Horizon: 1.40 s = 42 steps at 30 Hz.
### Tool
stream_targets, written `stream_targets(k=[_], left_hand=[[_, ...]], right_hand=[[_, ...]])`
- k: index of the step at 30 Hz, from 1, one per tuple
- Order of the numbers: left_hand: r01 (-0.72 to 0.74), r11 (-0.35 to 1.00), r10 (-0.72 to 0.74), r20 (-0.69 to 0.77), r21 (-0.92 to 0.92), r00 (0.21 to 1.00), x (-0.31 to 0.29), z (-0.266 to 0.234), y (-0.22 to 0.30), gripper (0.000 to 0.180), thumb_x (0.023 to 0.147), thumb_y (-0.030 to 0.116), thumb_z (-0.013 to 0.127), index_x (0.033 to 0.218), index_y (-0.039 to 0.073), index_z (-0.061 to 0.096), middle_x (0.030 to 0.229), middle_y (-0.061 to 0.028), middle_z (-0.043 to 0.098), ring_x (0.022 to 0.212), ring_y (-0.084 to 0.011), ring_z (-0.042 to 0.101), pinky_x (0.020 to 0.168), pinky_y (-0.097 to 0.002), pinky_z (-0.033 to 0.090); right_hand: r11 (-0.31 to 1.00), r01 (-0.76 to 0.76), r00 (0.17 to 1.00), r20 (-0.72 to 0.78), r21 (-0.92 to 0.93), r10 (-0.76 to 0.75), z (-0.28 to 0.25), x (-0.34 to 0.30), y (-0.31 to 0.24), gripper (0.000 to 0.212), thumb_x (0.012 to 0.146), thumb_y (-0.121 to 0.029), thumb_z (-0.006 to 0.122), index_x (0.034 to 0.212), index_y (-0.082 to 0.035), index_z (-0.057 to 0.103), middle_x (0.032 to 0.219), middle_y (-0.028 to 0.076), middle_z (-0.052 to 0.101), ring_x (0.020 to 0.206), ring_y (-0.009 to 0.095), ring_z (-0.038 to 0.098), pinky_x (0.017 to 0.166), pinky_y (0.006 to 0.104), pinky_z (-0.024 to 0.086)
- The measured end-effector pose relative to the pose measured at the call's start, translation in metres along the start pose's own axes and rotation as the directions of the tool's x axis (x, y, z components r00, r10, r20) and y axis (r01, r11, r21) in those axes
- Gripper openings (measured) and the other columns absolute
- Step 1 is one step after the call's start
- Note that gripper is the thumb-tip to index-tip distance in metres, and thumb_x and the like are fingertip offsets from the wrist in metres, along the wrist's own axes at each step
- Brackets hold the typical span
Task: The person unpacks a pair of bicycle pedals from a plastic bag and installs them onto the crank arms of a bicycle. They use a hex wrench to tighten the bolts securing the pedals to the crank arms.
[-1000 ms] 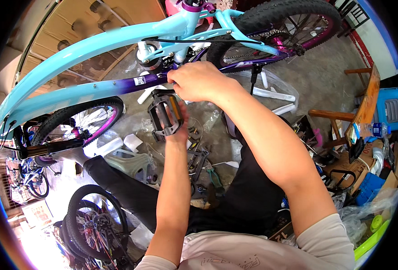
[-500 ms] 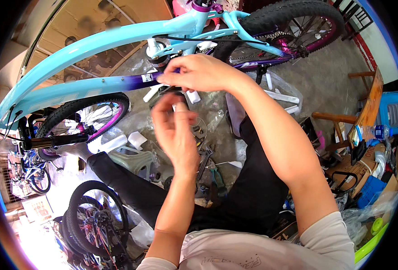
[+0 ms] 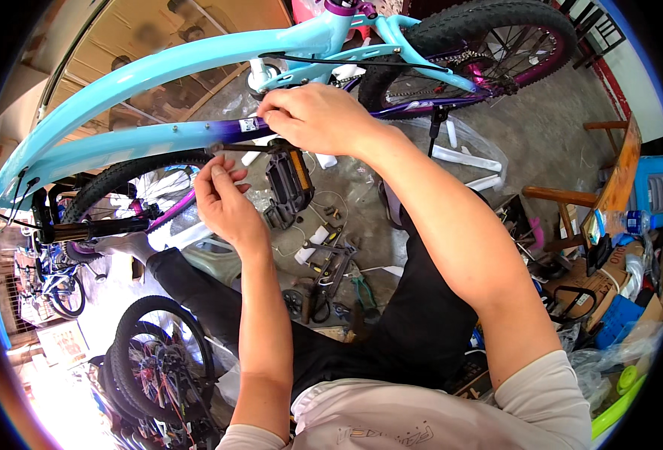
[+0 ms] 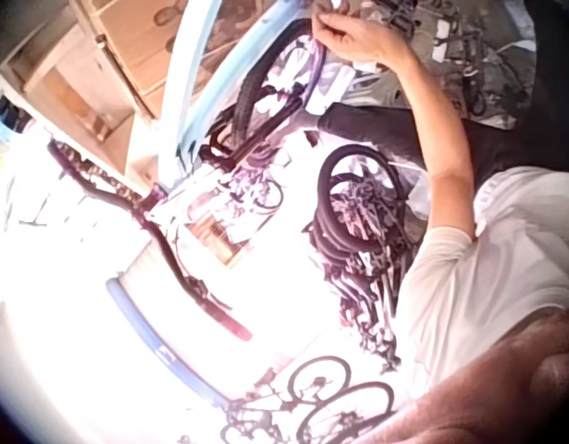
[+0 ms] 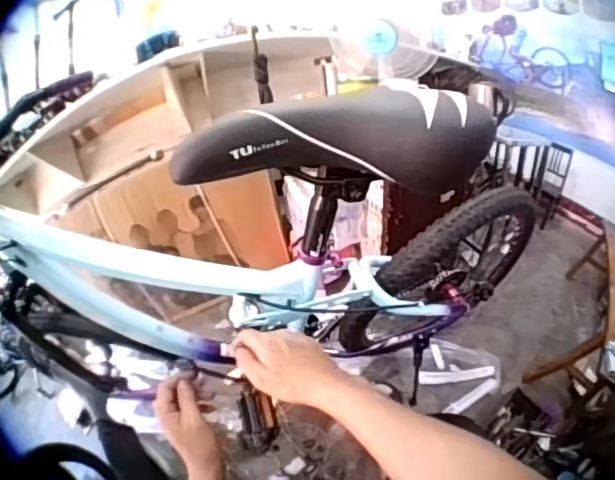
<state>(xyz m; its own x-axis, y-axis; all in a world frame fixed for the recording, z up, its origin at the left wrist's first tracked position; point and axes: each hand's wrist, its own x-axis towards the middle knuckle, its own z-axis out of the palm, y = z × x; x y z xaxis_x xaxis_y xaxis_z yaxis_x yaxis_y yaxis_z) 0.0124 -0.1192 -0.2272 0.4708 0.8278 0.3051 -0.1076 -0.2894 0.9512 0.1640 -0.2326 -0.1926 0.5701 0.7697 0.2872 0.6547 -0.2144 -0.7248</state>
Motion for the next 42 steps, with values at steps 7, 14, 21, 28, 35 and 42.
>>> stream_targets(k=[7,14,21,28,35,42], left_hand=[[-0.023,0.992,0.015,-0.062,-0.124,0.998,-0.003,0.006,0.001,0.029,0.106,0.013,0.052,0.132,-0.001,0.048,0.123,-0.0129,0.060,0.091,-0.0149,0.064,0.073,-0.0276,0.053],[-0.769,0.383,0.706,0.375,0.512,0.601,0.041,0.014,0.050,0.016,0.088,0.014,0.075,0.100,0.005,0.070,0.104,-0.0129,0.066,0.100,-0.0301,0.061,0.086,-0.0423,0.047],[-0.754,0.354,0.554,0.525,0.554,0.646,0.068,0.003,0.022,0.019,0.090,0.014,0.073,0.078,0.004,0.063,0.072,-0.0106,0.062,0.058,-0.0299,0.057,0.054,-0.0378,0.046],[-0.703,0.411,0.640,0.366,0.580,0.676,0.066,0.015,0.016,0.035,0.091,0.015,0.073,0.064,0.004,0.053,0.063,-0.0105,0.055,0.051,-0.0288,0.050,0.050,-0.0370,0.041],[-0.725,0.400,0.684,0.344,0.561,0.644,0.069,0.015,0.010,0.040,0.090,0.014,0.073,0.061,0.003,0.049,0.061,-0.0117,0.052,0.050,-0.0296,0.046,0.049,-0.0368,0.039],[-0.739,0.398,0.660,0.390,0.544,0.642,0.070,0.004,0.014,0.037,0.089,0.011,0.075,0.062,0.002,0.051,0.061,-0.0119,0.051,0.050,-0.0299,0.048,0.049,-0.0362,0.040]], right_hand=[[0.989,-0.022,0.988,0.151,-0.148,0.045,-0.003,-0.007,-0.001,0.027,0.091,-0.022,0.054,0.108,-0.011,0.072,0.093,0.014,0.073,0.090,0.036,0.070,0.080,0.0488,0.054],[0.972,0.006,0.982,0.186,-0.235,0.039,0.002,-0.005,0.004,0.026,0.091,-0.023,0.055,0.107,-0.012,0.072,0.096,0.014,0.074,0.093,0.035,0.070,0.082,0.0495,0.055],[0.946,-0.038,0.933,0.327,-0.322,0.149,0.000,-0.010,0.003,0.026,0.092,-0.025,0.054,0.108,-0.013,0.072,0.100,0.012,0.074,0.096,0.034,0.070,0.084,0.0489,0.055],[0.941,-0.055,0.921,0.347,-0.335,0.177,-0.007,-0.016,0.006,0.029,0.092,-0.026,0.054,0.111,-0.012,0.071,0.103,0.014,0.074,0.100,0.034,0.070,0.086,0.0488,0.054],[0.935,-0.086,0.898,0.380,-0.345,0.223,-0.016,-0.023,0.014,0.030,0.091,-0.027,0.054,0.111,-0.012,0.071,0.106,0.013,0.073,0.102,0.033,0.070,0.088,0.0481,0.054],[0.936,-0.059,0.910,0.366,-0.346,0.193,-0.017,-0.026,0.019,0.032,0.092,-0.031,0.057,0.113,-0.012,0.070,0.102,0.014,0.073,0.099,0.034,0.070,0.087,0.0477,0.054]])
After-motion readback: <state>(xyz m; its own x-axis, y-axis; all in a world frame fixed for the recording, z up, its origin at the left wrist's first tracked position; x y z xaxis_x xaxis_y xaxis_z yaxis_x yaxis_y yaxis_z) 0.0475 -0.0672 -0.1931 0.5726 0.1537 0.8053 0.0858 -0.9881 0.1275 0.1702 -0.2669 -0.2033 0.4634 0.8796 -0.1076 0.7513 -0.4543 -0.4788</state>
